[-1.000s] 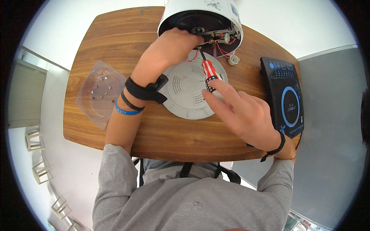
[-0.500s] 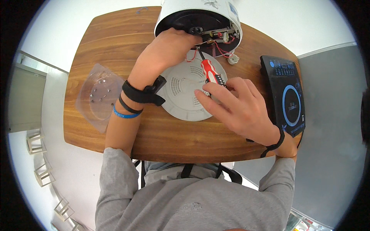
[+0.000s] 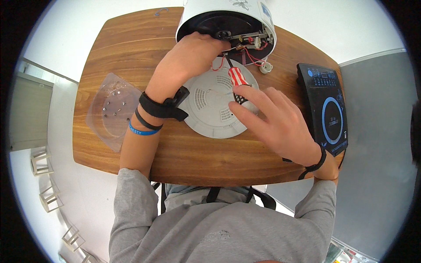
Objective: The person uses a screwdriver to loosen and tighten screws on the internal components of a white cylindrical appliance. They manipulate wires and small parts inside the device while it rests on a wooden table.
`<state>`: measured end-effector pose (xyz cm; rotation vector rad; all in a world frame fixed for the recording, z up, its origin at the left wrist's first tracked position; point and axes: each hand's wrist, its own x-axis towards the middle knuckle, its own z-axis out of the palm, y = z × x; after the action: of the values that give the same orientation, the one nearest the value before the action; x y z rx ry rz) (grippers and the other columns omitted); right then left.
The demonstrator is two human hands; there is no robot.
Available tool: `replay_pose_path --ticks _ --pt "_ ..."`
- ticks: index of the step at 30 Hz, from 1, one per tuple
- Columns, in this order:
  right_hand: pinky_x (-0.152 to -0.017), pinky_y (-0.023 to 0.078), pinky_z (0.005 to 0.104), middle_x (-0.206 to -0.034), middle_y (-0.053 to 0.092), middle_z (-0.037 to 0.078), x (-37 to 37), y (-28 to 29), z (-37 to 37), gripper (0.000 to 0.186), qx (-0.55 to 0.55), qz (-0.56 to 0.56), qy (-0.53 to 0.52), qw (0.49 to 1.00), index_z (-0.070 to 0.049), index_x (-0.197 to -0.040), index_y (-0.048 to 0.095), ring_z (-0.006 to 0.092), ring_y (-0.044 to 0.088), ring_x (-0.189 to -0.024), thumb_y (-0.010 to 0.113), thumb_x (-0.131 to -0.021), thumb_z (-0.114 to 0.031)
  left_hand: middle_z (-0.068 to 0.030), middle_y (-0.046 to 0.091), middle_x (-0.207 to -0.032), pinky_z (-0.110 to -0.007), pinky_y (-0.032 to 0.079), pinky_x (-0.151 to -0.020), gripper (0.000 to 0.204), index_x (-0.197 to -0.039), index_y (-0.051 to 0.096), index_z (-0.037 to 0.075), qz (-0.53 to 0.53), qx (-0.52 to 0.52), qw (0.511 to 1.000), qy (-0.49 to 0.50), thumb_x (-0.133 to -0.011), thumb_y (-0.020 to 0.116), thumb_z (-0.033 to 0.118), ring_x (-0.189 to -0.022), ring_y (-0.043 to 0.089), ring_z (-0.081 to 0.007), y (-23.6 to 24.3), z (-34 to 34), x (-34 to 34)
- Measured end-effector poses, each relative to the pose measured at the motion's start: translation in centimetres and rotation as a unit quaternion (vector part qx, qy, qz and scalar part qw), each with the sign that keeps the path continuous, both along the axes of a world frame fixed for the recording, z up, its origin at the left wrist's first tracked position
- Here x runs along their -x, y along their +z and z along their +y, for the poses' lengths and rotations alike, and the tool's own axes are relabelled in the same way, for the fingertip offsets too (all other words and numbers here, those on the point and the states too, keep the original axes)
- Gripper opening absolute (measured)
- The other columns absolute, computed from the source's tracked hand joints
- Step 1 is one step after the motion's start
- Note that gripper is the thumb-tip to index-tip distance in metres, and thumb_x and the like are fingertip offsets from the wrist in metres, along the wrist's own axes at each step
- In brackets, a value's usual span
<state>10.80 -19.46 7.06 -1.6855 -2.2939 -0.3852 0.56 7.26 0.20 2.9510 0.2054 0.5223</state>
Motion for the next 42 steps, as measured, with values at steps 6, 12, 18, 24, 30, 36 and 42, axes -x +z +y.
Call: replay_pose_path --ticks 6,12,18,24,30,36,42 --pt "-0.084 0.057 0.0356 -0.14 0.072 0.001 0.0 0.1 0.1 0.046 0.002 -0.029 0.014 0.999 -0.011 -0.125 0.079 0.0254 0.065 -0.1 0.081 -0.079 -0.009 -0.0223 0.082 -0.105 -0.052 0.061 -0.092 0.053 -0.142 0.078 0.018 0.001 -0.001 1.0 0.0 -0.095 0.065 -0.002 -0.103 0.078 -0.0424 0.0 -0.1 0.1" --pt "-0.083 0.059 0.0373 -0.145 0.069 0.007 -0.2 -0.7 0.3 0.054 0.001 0.036 -0.016 0.999 -0.011 -0.135 0.075 0.0245 0.069 -0.097 0.082 -0.082 -0.007 -0.0221 0.081 -0.105 -0.052 0.061 -0.092 0.054 -0.145 0.076 0.019 0.01 -0.006 1.0 -0.001 -0.096 0.063 -0.002 -0.102 0.078 -0.0426 0.1 0.0 0.0" --pt "-0.077 0.064 0.0353 -0.146 0.068 0.01 0.4 0.1 -0.5 0.054 0.105 0.053 -0.04 0.992 -0.01 -0.132 0.074 0.0237 0.074 -0.091 0.084 -0.08 -0.004 -0.0221 0.081 -0.104 -0.052 0.061 -0.091 0.057 -0.146 0.076 0.021 0.01 -0.013 1.0 -0.003 -0.095 0.063 -0.003 -0.101 0.078 -0.0423 -0.1 0.1 0.0" --pt "-0.078 0.06 0.0356 -0.144 0.068 0.007 -0.3 -0.5 0.2 0.037 0.042 0.03 -0.014 0.999 -0.012 -0.12 0.074 0.0234 0.069 -0.093 0.077 -0.084 -0.003 -0.0219 0.081 -0.103 -0.053 0.062 -0.09 0.059 -0.145 0.077 0.021 -0.004 -0.013 1.0 -0.008 -0.093 0.065 -0.004 -0.1 0.078 -0.0423 -0.1 0.1 -0.2" --pt "-0.082 0.053 0.0357 -0.136 0.069 0.004 -1.0 -0.9 0.7 0.031 -0.03 -0.034 -0.003 0.999 -0.015 -0.116 0.073 0.0226 0.061 -0.096 0.077 -0.086 -0.011 -0.0226 0.081 -0.104 -0.053 0.062 -0.089 0.058 -0.144 0.077 0.02 -0.012 -0.005 1.0 -0.01 -0.093 0.066 -0.005 -0.1 0.078 -0.0433 -0.4 0.2 -0.2" --pt "-0.077 0.061 0.0359 -0.137 0.068 0.005 -1.2 -1.6 1.0 0.038 -0.037 0.036 -0.018 0.998 -0.011 -0.125 0.069 0.0228 0.068 -0.098 0.077 -0.087 -0.009 -0.0229 0.081 -0.105 -0.053 0.063 -0.088 0.058 -0.145 0.077 0.02 -0.005 -0.006 1.0 -0.012 -0.093 0.066 -0.004 -0.099 0.078 -0.0438 0.0 0.1 -0.2" --pt "-0.074 0.065 0.0364 -0.141 0.066 0.008 -0.3 -0.5 -0.1 0.041 0.062 0.086 -0.046 0.993 -0.01 -0.127 0.066 0.0235 0.073 -0.097 0.077 -0.088 -0.007 -0.0227 0.081 -0.106 -0.053 0.062 -0.089 0.057 -0.145 0.076 0.02 0.001 -0.012 1.0 -0.01 -0.094 0.066 -0.003 -0.101 0.078 -0.0441 0.0 0.1 -0.2"
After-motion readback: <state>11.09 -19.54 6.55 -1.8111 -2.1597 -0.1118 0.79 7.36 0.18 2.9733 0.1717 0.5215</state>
